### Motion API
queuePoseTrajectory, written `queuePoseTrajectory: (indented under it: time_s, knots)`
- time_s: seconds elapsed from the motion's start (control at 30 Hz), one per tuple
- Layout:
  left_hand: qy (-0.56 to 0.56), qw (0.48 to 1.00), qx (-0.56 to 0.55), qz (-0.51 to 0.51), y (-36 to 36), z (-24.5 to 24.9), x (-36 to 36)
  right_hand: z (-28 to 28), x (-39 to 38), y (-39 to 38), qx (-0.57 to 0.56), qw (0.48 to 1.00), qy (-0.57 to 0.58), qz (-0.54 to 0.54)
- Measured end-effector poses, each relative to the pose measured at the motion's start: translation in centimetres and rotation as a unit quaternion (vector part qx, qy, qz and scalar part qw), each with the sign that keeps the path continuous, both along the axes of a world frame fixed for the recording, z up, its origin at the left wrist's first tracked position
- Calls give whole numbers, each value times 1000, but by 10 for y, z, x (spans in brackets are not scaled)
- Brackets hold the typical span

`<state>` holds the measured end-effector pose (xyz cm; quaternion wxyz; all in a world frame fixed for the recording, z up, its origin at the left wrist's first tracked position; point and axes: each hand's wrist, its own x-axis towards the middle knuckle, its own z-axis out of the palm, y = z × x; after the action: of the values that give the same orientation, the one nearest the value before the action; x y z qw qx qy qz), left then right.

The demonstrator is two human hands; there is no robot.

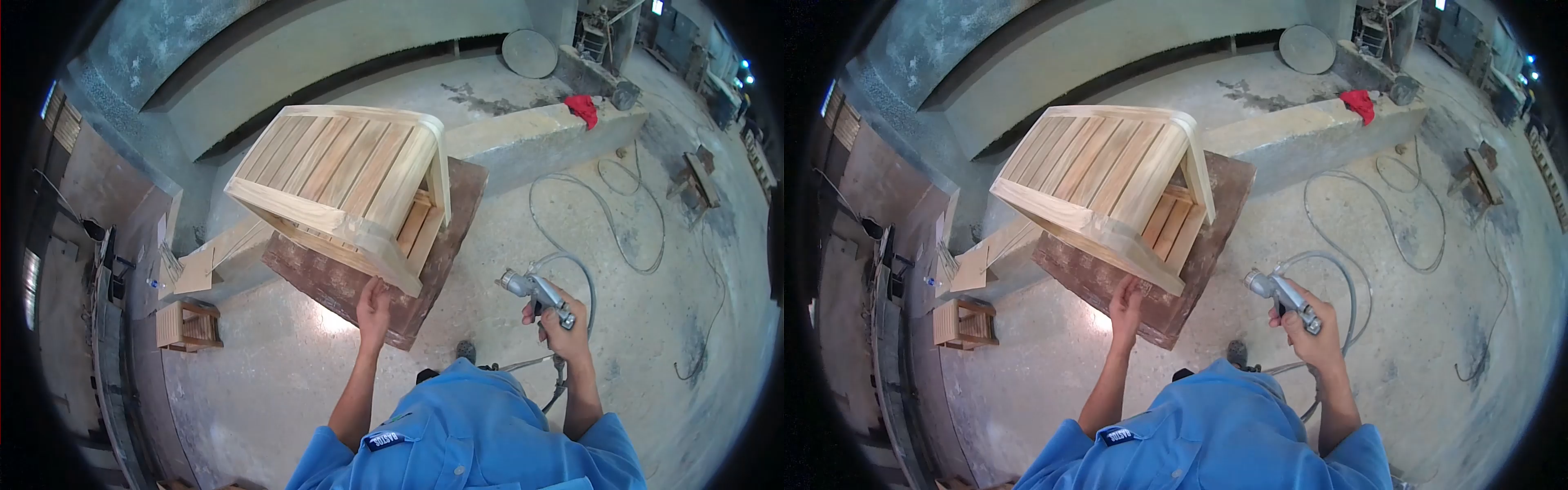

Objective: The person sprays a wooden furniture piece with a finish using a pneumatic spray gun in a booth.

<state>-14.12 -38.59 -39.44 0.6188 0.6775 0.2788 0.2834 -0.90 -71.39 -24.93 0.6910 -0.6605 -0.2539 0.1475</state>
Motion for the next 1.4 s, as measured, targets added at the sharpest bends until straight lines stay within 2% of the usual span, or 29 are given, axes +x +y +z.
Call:
queuePoseTrajectory:
  time_s: [0.23, 0.4, 0.5, 0.6, 0.73, 0.83, 0.9, 0.93, 1.03, 1.1, 1.13, 1.17, 1.2, 1.23, 1.27, 1.33, 1.4]
  knots:
    - [-32, 998, -42, -21, 3, -1, -23, 32, -16, 10, -1, 995, -85, -49]
    - [-47, 998, -45, -22, 21, -8, -36, 37, -40, 8, 18, 994, -83, -71]
    - [-25, 999, -29, 2, 17, 2, -43, 31, -45, 2, 31, 987, -134, -78]
    - [-12, 999, -38, 19, 21, 8, -47, 36, -46, -3, -23, 966, -247, -72]
    - [-15, 998, 1, 54, 34, -9, -49, 39, -40, -14, -28, 952, -301, -50]
    - [9, 997, -28, 78, 30, -10, -42, 43, -28, -26, 3, 943, -330, -34]
    - [-6, 993, -40, 110, 28, -5, -41, 49, -25, -29, 64, 914, -398, -41]
    - [23, 992, -29, 120, 23, 3, -40, 50, -24, -34, 64, 915, -397, -36]
    - [18, 991, 11, 129, 40, -20, -43, 52, -24, -41, 100, 903, -415, -45]
    - [34, 992, 12, 122, 19, -32, -45, 27, -8, -53, 64, 898, -434, -26]
    - [52, 989, 22, 140, 9, -39, -51, 16, -9, -58, 7, 908, -419, -8]
    - [69, 984, 33, 159, -2, -48, -58, -5, -11, -64, 7, 910, -415, -3]
    - [112, 978, 67, 165, -8, -71, -72, -31, -10, -70, -54, 920, -389, 14]
    - [154, 973, 36, 169, -34, -73, -83, -56, -9, -75, -114, 925, -362, 30]
    - [196, 965, 4, 172, -61, -74, -97, -80, -11, -81, -113, 925, -360, 36]
    - [260, 947, -34, 186, -96, -132, -138, -125, -10, -93, -178, 938, -295, 36]
    - [333, 909, -132, 215, -148, -173, -187, -153, -13, -101, -210, 940, -264, 48]
